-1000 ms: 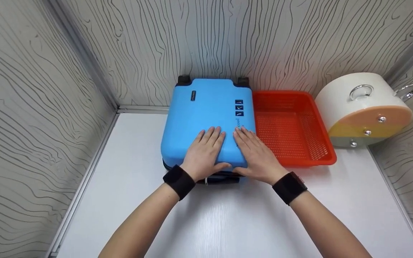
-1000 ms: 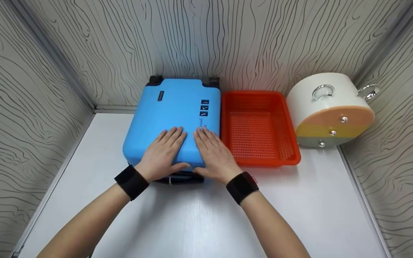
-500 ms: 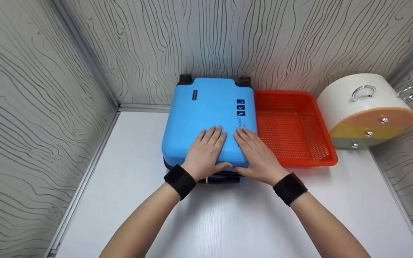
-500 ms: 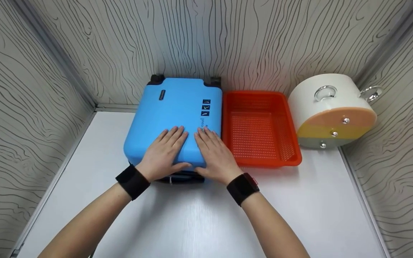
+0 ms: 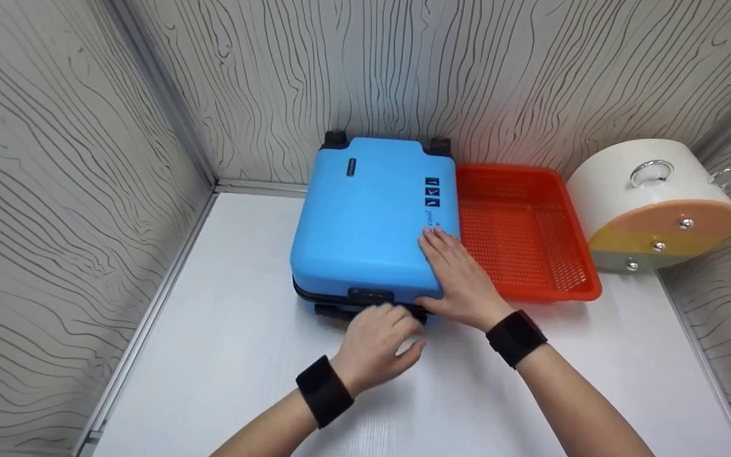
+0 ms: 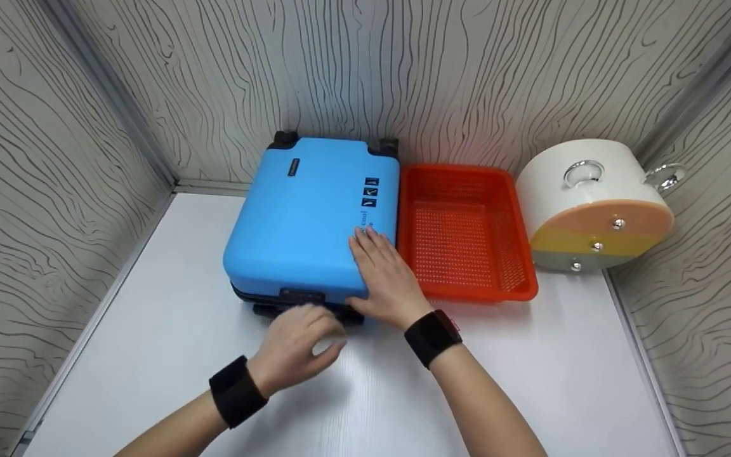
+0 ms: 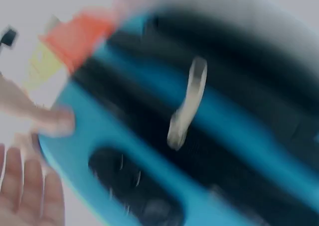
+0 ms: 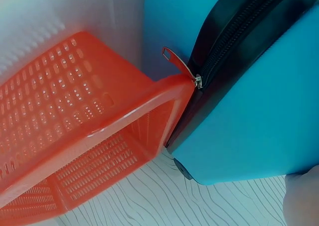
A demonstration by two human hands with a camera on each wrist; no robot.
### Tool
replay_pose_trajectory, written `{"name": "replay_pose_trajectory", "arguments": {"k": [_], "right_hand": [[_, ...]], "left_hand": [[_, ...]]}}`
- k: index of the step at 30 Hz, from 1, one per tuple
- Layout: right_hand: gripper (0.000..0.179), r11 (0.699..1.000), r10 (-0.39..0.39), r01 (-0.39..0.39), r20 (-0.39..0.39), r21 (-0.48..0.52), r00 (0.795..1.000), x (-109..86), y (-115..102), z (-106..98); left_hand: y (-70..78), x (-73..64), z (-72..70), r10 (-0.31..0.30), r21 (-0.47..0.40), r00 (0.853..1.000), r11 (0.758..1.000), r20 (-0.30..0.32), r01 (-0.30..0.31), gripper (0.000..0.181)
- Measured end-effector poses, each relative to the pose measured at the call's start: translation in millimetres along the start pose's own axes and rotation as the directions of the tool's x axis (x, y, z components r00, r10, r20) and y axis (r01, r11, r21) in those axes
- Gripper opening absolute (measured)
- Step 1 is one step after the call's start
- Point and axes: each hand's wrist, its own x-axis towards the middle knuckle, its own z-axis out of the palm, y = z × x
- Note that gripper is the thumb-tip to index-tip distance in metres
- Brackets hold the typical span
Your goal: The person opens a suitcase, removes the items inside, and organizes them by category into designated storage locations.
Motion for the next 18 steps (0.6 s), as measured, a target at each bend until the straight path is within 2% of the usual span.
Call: {"name": "replay_pose_trajectory", "arguments": {"k": [2,3,4,6,9,10,12,18], "right_hand": [[0.108,1.0,0.001,-0.001,-0.002,0.007,1.0,-0.4,-1,1],[0.108,1.0,-0.001,0.001,-0.005,0.006,1.0,-0.4,-1,2],[0.109,1.0,-0.003,0.003,-0.011,0.002,1.0,-0.3,-1,2],[0.109,1.0,-0.002,0.002,-0.012,0.002,1.0,0.0,-1,2],[0.109,1.0,-0.002,0.002,-0.005,0.013,1.0,0.1,-2,1],[0.109,1.0,0.001,-0.001,-0.001,0.017,1.0,0.1,-2,1],[0.109,1.0,0.009,-0.009,0.004,0.023,1.0,0.0,-3,1],[0.109,1.0,0.027,-0.027,0.013,0.006,1.0,-0.3,-4,1]], "left_hand": [[1.0,-21.1,7.7,-0.065,-0.031,0.996,0.997,0.064,0.067,0.017],[-1.2,-30.6,11.5,-0.122,-0.043,0.988,0.991,0.096,0.127,0.019],[-5.4,-37.5,14.7,-0.189,-0.048,0.974,0.979,0.127,0.197,0.021],[-15.7,-48.6,19.6,-0.332,-0.03,0.929,0.94,0.165,0.341,0.024],[-30.6,-58.1,22.6,-0.498,-0.018,0.853,0.862,0.156,0.507,0.027],[-34.4,-59.3,23.1,-0.533,-0.024,0.833,0.84,0.146,0.542,0.029],[-39.7,-60.1,24.3,-0.579,-0.063,0.804,0.805,0.134,0.59,0.032],[-41.9,-54.0,30.1,-0.653,-0.218,0.742,0.71,0.154,0.67,0.036]]}}
